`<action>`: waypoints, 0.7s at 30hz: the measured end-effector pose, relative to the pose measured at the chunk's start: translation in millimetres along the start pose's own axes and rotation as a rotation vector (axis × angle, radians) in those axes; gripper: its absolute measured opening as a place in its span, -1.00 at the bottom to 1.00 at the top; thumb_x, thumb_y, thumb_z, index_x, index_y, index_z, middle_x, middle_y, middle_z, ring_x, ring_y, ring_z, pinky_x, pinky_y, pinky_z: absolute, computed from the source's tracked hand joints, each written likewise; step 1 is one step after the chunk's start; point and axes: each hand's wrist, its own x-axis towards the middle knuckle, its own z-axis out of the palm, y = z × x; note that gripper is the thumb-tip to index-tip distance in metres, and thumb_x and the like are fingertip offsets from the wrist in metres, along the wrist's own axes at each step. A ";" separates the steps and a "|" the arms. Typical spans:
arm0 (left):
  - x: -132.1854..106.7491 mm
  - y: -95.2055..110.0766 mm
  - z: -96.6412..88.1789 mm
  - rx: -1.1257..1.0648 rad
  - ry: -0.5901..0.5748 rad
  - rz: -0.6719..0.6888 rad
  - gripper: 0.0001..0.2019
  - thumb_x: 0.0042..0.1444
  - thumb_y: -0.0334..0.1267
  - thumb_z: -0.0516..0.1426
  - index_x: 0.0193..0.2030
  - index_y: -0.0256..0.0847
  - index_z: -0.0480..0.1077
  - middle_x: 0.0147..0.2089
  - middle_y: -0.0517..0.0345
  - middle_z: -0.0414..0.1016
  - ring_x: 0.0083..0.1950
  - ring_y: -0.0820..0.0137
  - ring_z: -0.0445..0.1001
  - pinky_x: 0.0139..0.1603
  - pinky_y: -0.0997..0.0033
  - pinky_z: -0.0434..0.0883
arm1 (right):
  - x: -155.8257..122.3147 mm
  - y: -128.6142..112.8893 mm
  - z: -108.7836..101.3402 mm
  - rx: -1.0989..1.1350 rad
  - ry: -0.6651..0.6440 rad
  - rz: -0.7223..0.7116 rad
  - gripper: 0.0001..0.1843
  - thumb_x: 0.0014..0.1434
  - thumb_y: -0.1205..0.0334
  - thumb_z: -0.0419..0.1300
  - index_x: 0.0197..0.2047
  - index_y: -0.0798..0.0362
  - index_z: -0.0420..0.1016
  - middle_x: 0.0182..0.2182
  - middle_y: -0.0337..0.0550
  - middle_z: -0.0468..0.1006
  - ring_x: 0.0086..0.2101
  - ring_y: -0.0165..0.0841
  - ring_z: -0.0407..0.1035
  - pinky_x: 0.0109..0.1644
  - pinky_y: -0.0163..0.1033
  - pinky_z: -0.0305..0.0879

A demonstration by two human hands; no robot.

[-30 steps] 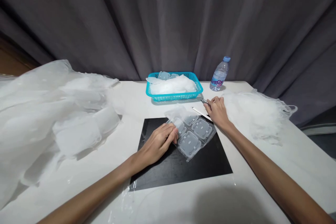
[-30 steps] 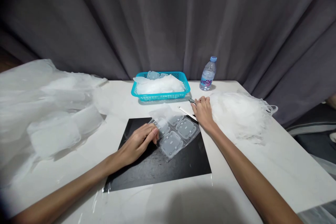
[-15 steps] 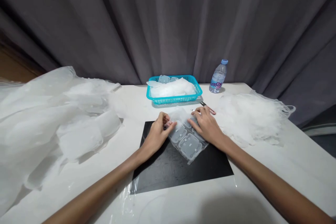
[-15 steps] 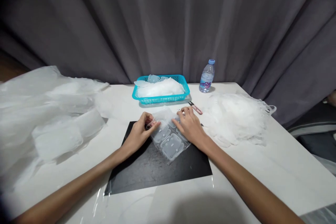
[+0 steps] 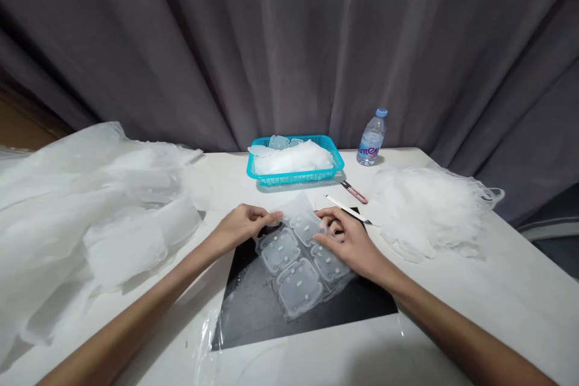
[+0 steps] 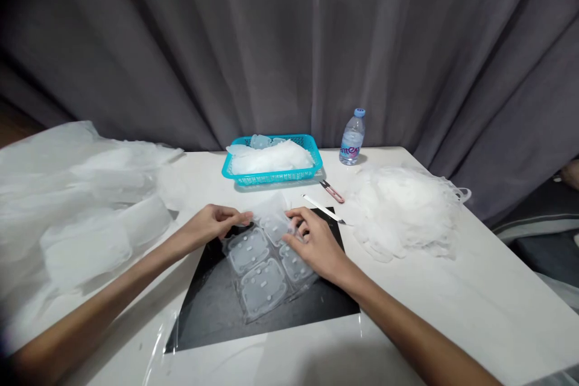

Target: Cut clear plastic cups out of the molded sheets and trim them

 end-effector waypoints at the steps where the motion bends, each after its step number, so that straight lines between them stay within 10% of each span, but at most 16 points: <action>1: -3.1 3.5 -2.3 0.091 0.084 0.042 -0.57 0.04 0.19 0.25 -0.46 -0.19 0.54 -0.55 0.12 0.41 -0.43 0.26 0.37 -0.40 0.39 0.15 | -1.7 -1.4 4.7 0.060 0.013 0.000 -0.65 0.24 0.21 0.31 0.09 0.01 0.49 -0.13 -0.16 0.50 -0.33 -0.42 0.36 -0.37 -0.35 0.29; 5: -24.2 26.6 -1.1 0.579 0.442 0.261 -0.63 0.31 0.09 0.05 -0.30 -0.12 0.50 -0.37 0.06 0.58 -0.35 0.19 0.48 -0.34 0.36 0.12 | -12.1 -9.2 22.8 0.280 -0.036 -0.016 -0.62 0.28 0.21 0.25 0.16 -0.04 0.50 0.06 -0.08 0.44 -0.30 -0.46 0.31 -0.41 -0.41 0.29; 14: -27.7 23.5 16.1 0.420 0.094 0.153 -0.53 0.12 0.32 0.20 -0.32 -0.09 0.40 -0.46 0.16 0.54 -0.42 0.16 0.52 -0.39 0.34 0.18 | -39.9 -32.4 62.9 0.196 -0.336 -0.115 -0.35 0.17 0.48 0.16 0.30 -0.12 0.41 0.15 -0.05 0.34 -0.28 -0.45 0.33 -0.35 -0.34 0.41; 21: -16.4 23.4 14.9 -0.181 -0.065 0.149 -0.24 -0.06 0.03 0.38 0.26 -0.20 0.32 -0.09 0.04 0.58 -0.09 0.13 0.62 -0.15 0.27 0.49 | -41.8 -39.1 64.2 0.355 -0.355 -0.134 -0.38 0.19 0.37 0.26 0.32 -0.13 0.44 0.30 -0.03 0.30 -0.21 -0.43 0.38 -0.28 -0.32 0.48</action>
